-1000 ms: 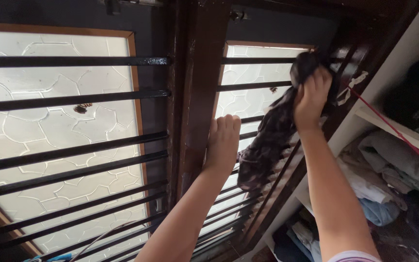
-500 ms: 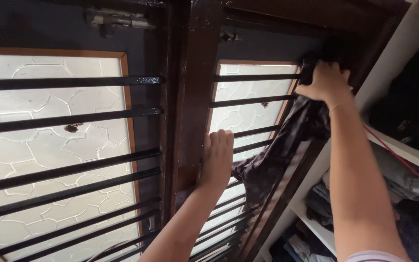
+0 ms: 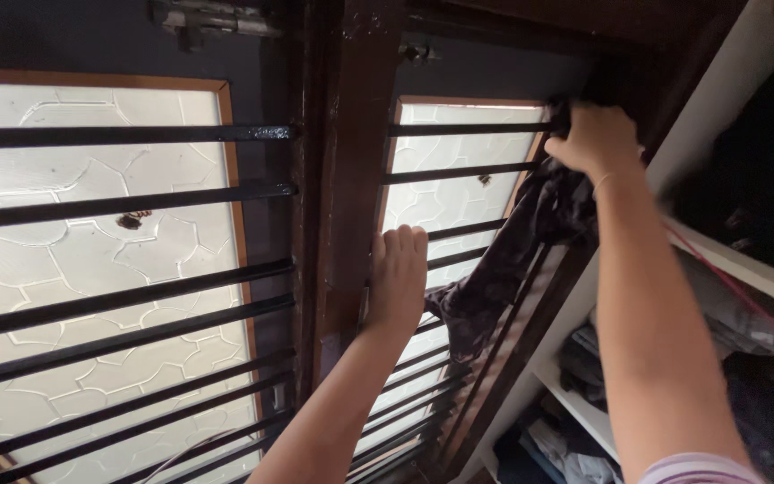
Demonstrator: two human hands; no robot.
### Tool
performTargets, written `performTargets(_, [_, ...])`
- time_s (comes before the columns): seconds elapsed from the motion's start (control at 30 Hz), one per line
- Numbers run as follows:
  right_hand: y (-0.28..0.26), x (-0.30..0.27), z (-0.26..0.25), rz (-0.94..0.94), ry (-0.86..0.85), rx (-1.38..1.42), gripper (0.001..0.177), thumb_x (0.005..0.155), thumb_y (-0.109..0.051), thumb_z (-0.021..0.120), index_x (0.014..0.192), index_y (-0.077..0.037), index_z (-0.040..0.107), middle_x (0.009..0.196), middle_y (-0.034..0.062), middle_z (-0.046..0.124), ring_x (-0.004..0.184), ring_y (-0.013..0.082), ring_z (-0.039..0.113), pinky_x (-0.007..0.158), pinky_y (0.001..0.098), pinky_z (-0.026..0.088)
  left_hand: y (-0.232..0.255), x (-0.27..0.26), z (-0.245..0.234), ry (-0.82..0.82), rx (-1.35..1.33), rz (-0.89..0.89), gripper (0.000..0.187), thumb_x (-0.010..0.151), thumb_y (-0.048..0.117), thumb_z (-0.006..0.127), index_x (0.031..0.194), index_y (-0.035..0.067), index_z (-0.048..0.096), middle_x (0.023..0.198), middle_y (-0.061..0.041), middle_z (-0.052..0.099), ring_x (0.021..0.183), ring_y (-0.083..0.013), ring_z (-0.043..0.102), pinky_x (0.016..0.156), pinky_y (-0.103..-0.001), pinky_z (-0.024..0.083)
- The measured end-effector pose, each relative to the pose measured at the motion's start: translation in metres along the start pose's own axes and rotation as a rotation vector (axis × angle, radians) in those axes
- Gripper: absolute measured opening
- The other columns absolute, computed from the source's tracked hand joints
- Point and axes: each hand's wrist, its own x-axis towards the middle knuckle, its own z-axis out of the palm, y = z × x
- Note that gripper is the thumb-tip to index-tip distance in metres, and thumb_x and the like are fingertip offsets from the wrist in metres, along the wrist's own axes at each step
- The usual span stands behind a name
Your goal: The person cleans the bars and wooden frame of a window using a dark cloth, wiping multiple sections of the structure.
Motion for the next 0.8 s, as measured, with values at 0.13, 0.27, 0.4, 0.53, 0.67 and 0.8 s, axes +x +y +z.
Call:
performTargets(0.13, [-0.009,-0.015,-0.001,-0.102,0.221,-0.048,0.035,0.081,-0.027,0.074,0.103,0.0,0.075,0.099,0.0199,0.075,0.103,0.0398,0.065,0.09,0.047,0.058,0.006,0.004,0.0,0.0,-0.001,-0.028,0.054,0.073,0.02,0.075,0.12,0.004,0.055,0.099,-0.006,0.052,0.093,-0.0202,0.05,0.093,-0.034,0.039])
performTargets(0.27, [-0.044,-0.038,-0.017,-0.092,0.303,0.101,0.034,0.088,-0.025,0.072,0.107,0.003,0.072,0.105,0.0231,0.072,0.105,0.0402,0.064,0.084,0.0486,0.056,0.009,0.006,-0.001,-0.05,0.039,-0.03,0.054,0.073,0.021,0.074,0.12,0.003,0.055,0.098,-0.006,0.052,0.093,-0.0205,0.05,0.096,-0.035,0.039])
performTargets(0.4, [-0.127,-0.065,-0.03,-0.335,0.581,0.246,0.045,0.073,-0.004,0.07,0.117,0.003,0.069,0.112,0.0204,0.072,0.111,0.0435,0.062,0.092,0.0434,0.053,0.013,0.004,0.01,0.03,0.048,-0.062,0.047,0.078,0.021,0.072,0.119,0.005,0.056,0.098,-0.006,0.052,0.094,-0.0212,0.051,0.096,-0.036,0.039])
performTargets(0.53, [-0.222,-0.087,-0.065,-0.402,0.465,0.329,0.034,0.076,0.008,0.064,0.11,0.001,0.067,0.115,0.0184,0.071,0.116,0.0434,0.06,0.095,0.0448,0.049,0.016,0.005,0.023,-0.152,0.078,-0.017,0.041,0.087,0.033,0.064,0.119,0.008,0.055,0.107,-0.006,0.052,0.103,-0.0229,0.05,0.101,-0.039,0.037])
performTargets(0.67, [-0.247,-0.12,-0.076,-0.367,0.551,0.473,0.041,0.083,0.002,0.067,0.123,0.01,0.061,0.123,0.0265,0.062,0.117,0.0453,0.055,0.103,0.0478,0.047,0.022,-0.001,0.062,-0.043,-0.904,-0.272,0.046,0.085,0.031,0.057,0.124,0.007,0.057,0.122,-0.007,0.053,0.117,-0.0222,0.052,0.104,-0.041,0.044])
performTargets(0.8, [-0.234,-0.153,-0.046,-0.445,0.674,0.486,0.062,0.077,-0.01,0.074,0.129,0.016,0.054,0.138,0.0355,0.05,0.129,0.0512,0.045,0.112,0.0552,0.039,0.022,-0.004,0.09,0.208,-0.12,-0.12,0.054,0.085,0.035,0.056,0.131,0.006,0.056,0.131,-0.011,0.053,0.126,-0.0253,0.047,0.112,-0.043,0.031])
